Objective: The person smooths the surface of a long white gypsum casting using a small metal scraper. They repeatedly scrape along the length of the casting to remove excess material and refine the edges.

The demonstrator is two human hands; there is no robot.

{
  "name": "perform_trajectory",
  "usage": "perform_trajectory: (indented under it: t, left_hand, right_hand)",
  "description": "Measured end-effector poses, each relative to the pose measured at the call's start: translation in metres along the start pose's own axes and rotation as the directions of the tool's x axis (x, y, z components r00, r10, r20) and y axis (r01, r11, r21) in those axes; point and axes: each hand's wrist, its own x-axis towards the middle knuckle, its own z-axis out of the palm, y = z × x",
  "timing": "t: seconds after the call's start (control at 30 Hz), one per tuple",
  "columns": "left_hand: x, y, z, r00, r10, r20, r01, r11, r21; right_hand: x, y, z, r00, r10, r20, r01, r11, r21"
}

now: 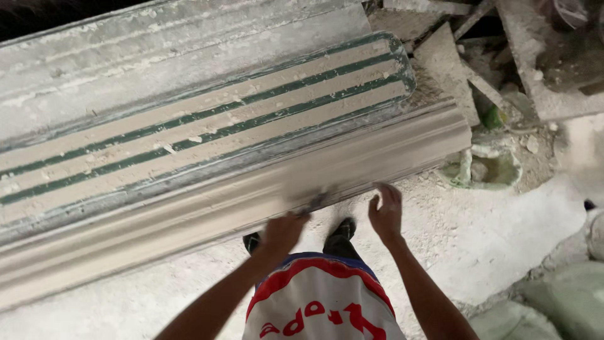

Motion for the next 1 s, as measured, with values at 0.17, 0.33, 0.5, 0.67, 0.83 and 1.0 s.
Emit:
perform_trajectory:
  t: [0.17, 0.33, 0.5, 0.67, 0.83, 1.0]
  left_hand:
    - [-0.044, -0.051, -0.040, 0.996, -0.072, 0.046, 0.067, 0.992, 0.108]
    - [0.010, 0.023, -0.008, 0.998, -0.048, -0.029, 0.051, 0.993, 0.106]
    - [0.007, 0.029, -0.020, 0.998, -0.038, -0.040, 0.044, 0.988, 0.151]
    - [0.022, 0.046, -0.021, 0.997, -0.068, 0.047, 0.062, 0.991, 0.118]
    - [0.058, 0.088, -0.001, 0.998, -0.012, -0.061, 0.012, 1.000, -0.010]
    - [0.058, 0.086, -0.019, 0.992, -0.103, 0.077, 0.102, 0.995, 0.022]
  right_hand:
    - [0.029, 0.075, -0.041, 0.995, -0.099, 0.019, 0.101, 0.975, -0.199]
    - [0.041, 0.095, -0.035, 0.992, -0.096, 0.083, 0.112, 0.972, -0.206]
    - [0.042, 0.097, -0.037, 0.995, -0.045, 0.092, 0.061, 0.984, -0.170]
    - [0.039, 0.113, -0.052, 0.995, -0.049, 0.086, 0.067, 0.974, -0.215]
    - [0.045, 0.122, -0.056, 0.990, -0.043, 0.133, 0.071, 0.975, -0.212]
    - [0.046, 0.128, -0.061, 0.985, -0.072, 0.156, 0.110, 0.960, -0.256]
